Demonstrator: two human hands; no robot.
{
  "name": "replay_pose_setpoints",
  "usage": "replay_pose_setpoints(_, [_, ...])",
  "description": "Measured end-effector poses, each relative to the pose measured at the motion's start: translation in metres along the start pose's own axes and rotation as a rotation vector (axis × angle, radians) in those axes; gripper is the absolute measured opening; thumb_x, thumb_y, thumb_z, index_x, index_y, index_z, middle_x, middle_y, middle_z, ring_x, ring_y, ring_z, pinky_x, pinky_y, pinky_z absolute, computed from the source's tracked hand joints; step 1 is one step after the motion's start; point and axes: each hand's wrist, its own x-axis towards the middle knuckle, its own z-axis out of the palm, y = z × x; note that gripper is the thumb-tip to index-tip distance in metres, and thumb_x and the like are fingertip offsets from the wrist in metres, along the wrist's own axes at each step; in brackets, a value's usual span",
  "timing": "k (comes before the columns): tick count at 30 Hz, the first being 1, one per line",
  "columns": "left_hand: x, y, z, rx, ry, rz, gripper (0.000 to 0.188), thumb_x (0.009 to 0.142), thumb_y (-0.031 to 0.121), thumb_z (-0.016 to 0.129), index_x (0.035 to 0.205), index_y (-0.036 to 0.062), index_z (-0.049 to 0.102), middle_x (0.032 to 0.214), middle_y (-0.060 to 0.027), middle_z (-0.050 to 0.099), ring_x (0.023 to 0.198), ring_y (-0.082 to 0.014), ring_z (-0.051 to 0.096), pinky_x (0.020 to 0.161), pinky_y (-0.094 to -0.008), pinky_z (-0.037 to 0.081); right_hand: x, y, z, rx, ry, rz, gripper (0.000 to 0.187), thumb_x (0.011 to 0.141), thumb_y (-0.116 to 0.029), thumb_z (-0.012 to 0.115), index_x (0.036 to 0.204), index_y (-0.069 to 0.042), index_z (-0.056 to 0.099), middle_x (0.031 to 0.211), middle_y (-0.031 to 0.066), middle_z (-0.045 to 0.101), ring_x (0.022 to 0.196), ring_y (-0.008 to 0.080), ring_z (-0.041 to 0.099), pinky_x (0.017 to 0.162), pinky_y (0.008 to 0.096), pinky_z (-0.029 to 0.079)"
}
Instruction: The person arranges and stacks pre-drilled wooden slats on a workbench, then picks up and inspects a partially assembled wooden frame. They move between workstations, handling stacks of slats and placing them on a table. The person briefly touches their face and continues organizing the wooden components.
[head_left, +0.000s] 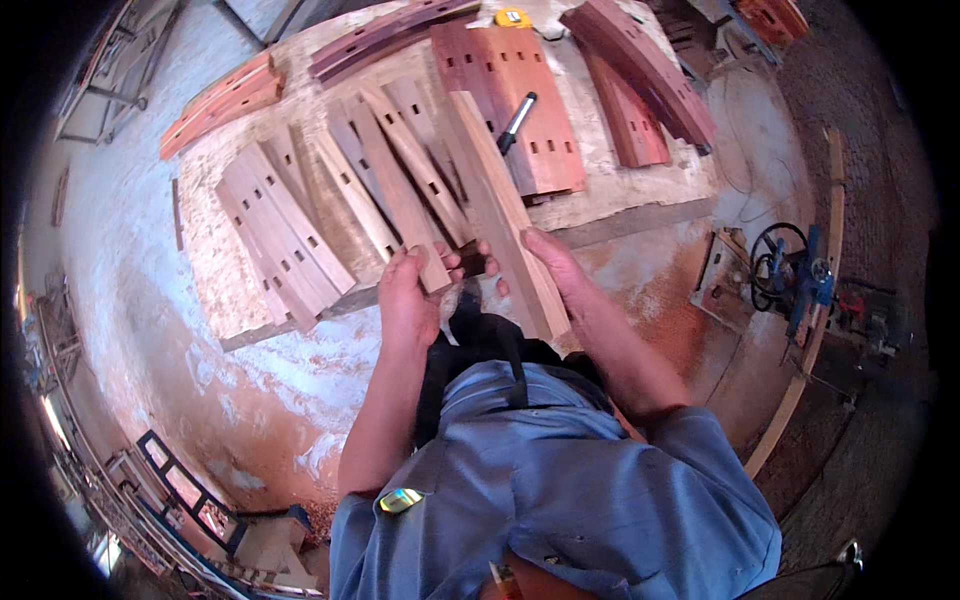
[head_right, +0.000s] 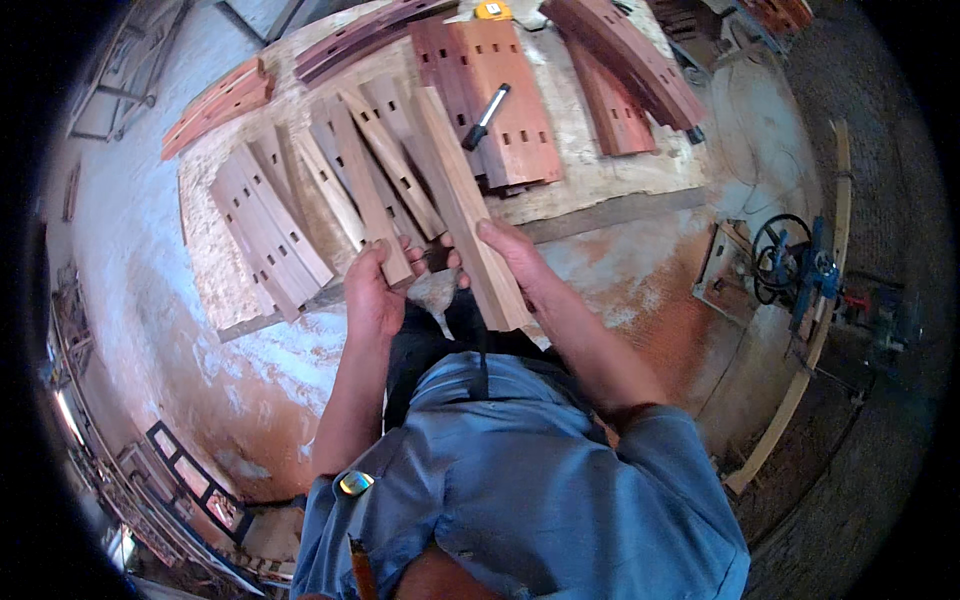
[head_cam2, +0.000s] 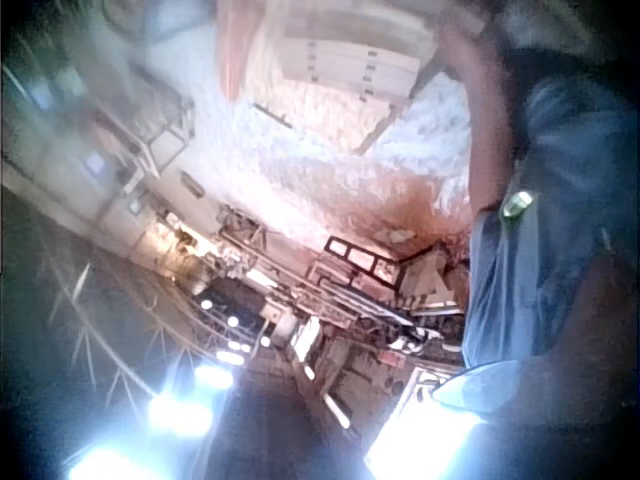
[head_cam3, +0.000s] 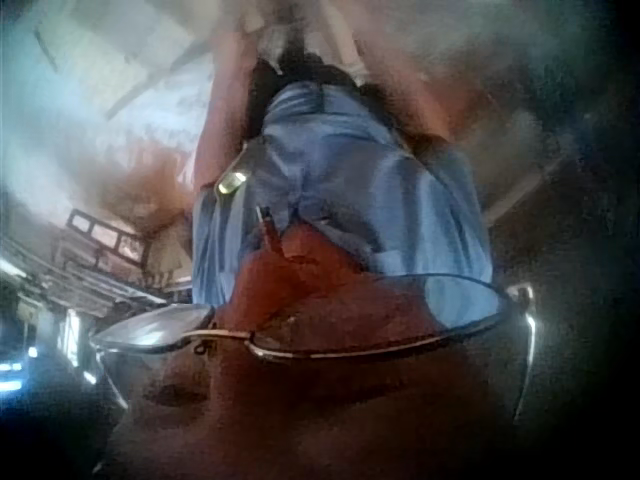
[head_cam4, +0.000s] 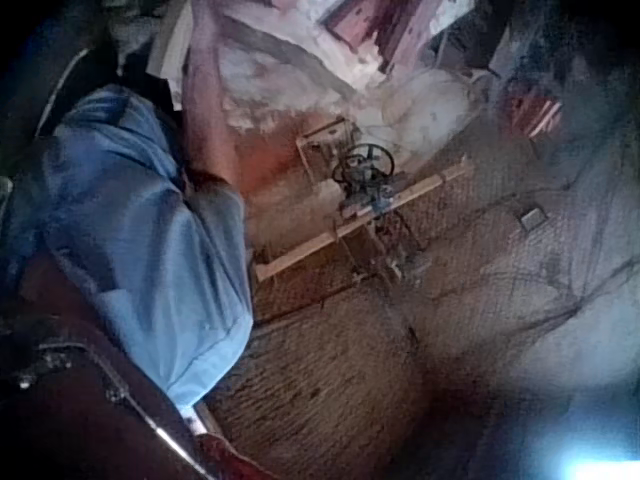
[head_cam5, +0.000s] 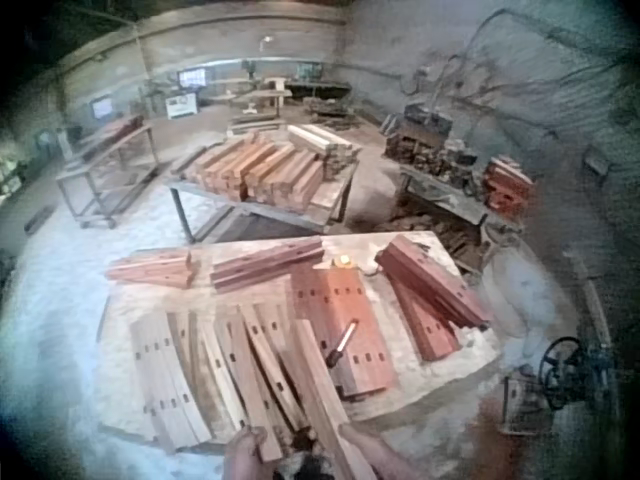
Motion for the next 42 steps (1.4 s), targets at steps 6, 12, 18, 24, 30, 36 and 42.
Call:
replay_pose_setpoints(6, [-0.008, -0.022, 0.001, 0.163, -0.002, 0.167, 0.024, 0.097, 0.013, 0.048, 0.116, -0.0006, 0.052, 0.102, -0.01, 0.061, 0.082, -0.0202, 0.064, 0.07, -0.0364, 0.057, -0.005, -0.005, -0.006, 0.311, -0.165, 0.054, 0.059, 0.096, -0.044, 0.051, 0.133, 0.001, 0.044, 0.115, 0.0153, 0.06, 0.093, 0.0235, 0.061, 0.068, 0.0365, 0.054])
replay_pose_setpoints(12, [-0.014, -0.024, -0.008, 0.229, -0.128, 0.233, 0.026, 0.095, 0.012, 0.048, 0.118, 0.0002, 0.053, 0.101, -0.0088, 0.062, 0.082, -0.018, 0.064, 0.069, -0.0326, 0.055, 0.0, -0.004, -0.009, -0.009, -0.056, -0.001, 0.055, 0.096, -0.04, 0.052, 0.131, 0.002, 0.046, 0.11, 0.0149, 0.062, 0.087, 0.0224, 0.063, 0.067, 0.0359, 0.055])
replay_pose_setpoints(18, [-0.026, -0.02, -0.025, 0.232, -0.088, 0.234, 0.03, 0.094, 0.014, 0.05, 0.12, 0.0004, 0.053, 0.099, -0.0088, 0.063, 0.082, -0.0172, 0.064, 0.068, -0.0319, 0.055, -0.001, 0.004, 0.002, -0.114, 0.022, -0.025, 0.053, 0.096, -0.034, 0.055, 0.133, 0.002, 0.043, 0.11, 0.0146, 0.062, 0.086, 0.0208, 0.063, 0.066, 0.0357, 0.056])
replay_pose_setpoints(24, [-0.034, -0.002, -0.09, 0.369, 0.146, 0.501, 0.033, 0.095, 0.012, 0.052, 0.126, -0.0004, 0.051, 0.106, -0.0092, 0.064, 0.088, -0.0155, 0.063, 0.076, -0.0288, 0.052, 0.008, 0.009, -0.002, -0.241, 0.038, -0.021, 0.056, 0.094, -0.03, 0.058, 0.138, -0.001, 0.038, 0.112, 0.0152, 0.062, 0.086, 0.0219, 0.063, 0.065, 0.0349, 0.057])
replay_pose_setpoints(30, [-0.037, 0.04, -0.16, 0.719, 0.489, 0.706, 0.04, 0.096, 0.003, 0.051, 0.134, -0.0067, 0.043, 0.115, -0.0132, 0.061, 0.102, -0.0162, 0.058, 0.087, -0.0286, 0.048, 0.013, 0.008, 0.005, -0.327, 0.049, -0.029, 0.056, 0.093, -0.029, 0.058, 0.138, -0.001, 0.038, 0.111, 0.0157, 0.062, 0.086, 0.022, 0.063, 0.065, 0.0342, 0.056])
replay_pose_setpoints(36, [-0.014, 0.059, -0.205, 1.09, 0.721, 0.844, 0.044, 0.093, 0.008, 0.058, 0.132, -0.0079, 0.047, 0.116, -0.0243, 0.058, 0.107, -0.0311, 0.059, 0.095, -0.0385, 0.046, 0.017, 0.009, 0.013, -0.367, 0.052, -0.036, 0.053, 0.094, -0.027, 0.056, 0.137, -0.001, 0.039, 0.11, 0.0148, 0.062, 0.086, 0.0212, 0.063, 0.064, 0.0337, 0.056])
replay_pose_setpoints(42, [0.012, 0.047, -0.229, 1.306, 0.779, 0.834, 0.05, 0.091, 0.023, 0.062, 0.131, -0.0054, 0.051, 0.125, -0.0285, 0.049, 0.116, -0.0423, 0.045, 0.104, -0.0476, 0.034, 0.019, 0.006, 0.019, -0.552, 0.146, -0.034, 0.052, 0.095, -0.027, 0.055, 0.138, -0.001, 0.039, 0.113, 0.0153, 0.061, 0.088, 0.0216, 0.062, 0.065, 0.0346, 0.057])
